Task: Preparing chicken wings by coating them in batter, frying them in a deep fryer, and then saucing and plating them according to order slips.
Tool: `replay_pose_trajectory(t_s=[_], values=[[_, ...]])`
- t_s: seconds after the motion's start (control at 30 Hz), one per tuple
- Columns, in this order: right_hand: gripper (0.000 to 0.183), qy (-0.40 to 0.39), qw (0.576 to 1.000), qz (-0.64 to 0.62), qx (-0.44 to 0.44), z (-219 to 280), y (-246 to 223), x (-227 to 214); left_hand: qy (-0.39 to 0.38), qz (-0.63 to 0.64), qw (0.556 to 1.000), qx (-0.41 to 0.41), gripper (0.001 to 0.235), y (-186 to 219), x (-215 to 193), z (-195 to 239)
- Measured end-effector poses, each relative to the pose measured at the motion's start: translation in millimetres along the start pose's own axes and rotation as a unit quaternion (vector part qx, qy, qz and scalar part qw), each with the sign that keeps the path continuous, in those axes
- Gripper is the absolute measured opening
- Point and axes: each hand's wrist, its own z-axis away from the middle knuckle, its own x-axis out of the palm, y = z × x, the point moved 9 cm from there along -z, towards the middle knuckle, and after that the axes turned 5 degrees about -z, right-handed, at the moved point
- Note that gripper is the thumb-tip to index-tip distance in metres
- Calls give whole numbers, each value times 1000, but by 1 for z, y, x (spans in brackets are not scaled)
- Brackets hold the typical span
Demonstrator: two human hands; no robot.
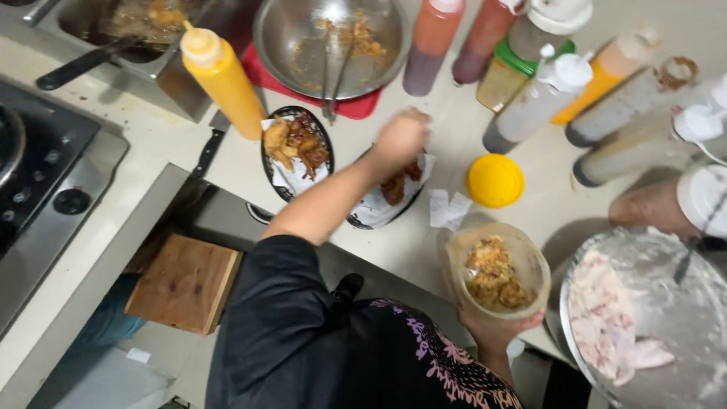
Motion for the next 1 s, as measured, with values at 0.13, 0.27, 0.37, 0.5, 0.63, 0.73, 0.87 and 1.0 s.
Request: replay_pose_trajectory(t_s=[0.13, 0.27, 0.37, 0.5, 0.63, 0.73, 0.87, 1.0], values=[[121, 158, 978, -84, -112, 40, -61, -74, -3, -101, 950, -295, 32, -70, -162, 22], [128, 177, 944, -265, -86, 26, -26, -51, -85, -44, 820, -565, 47, -258, -57, 55], [128, 144, 963, -145, -178, 29, -41, -48, -204, -266, 891, -308, 25, -330, 4, 31], [129, 136, 939, 52, -312, 36, -59, -45, -261, -246, 882, -306, 35, -237, -142, 91], [132, 128, 835, 340, -414, 47, -69, -23, -91, -72, 979, -169, 51, -49, -333, 130], [136, 127, 718, 518, -447, 52, -66, -8, -162, -131, 970, -128, 56, 31, -389, 176], [144, 116, 499, 740, -435, 47, -50, 10, -227, -263, 936, -58, 63, 110, -413, 196], [151, 97, 337, 852, -389, 36, -28, 17, -367, -341, 865, 26, 69, 166, -372, 167]])
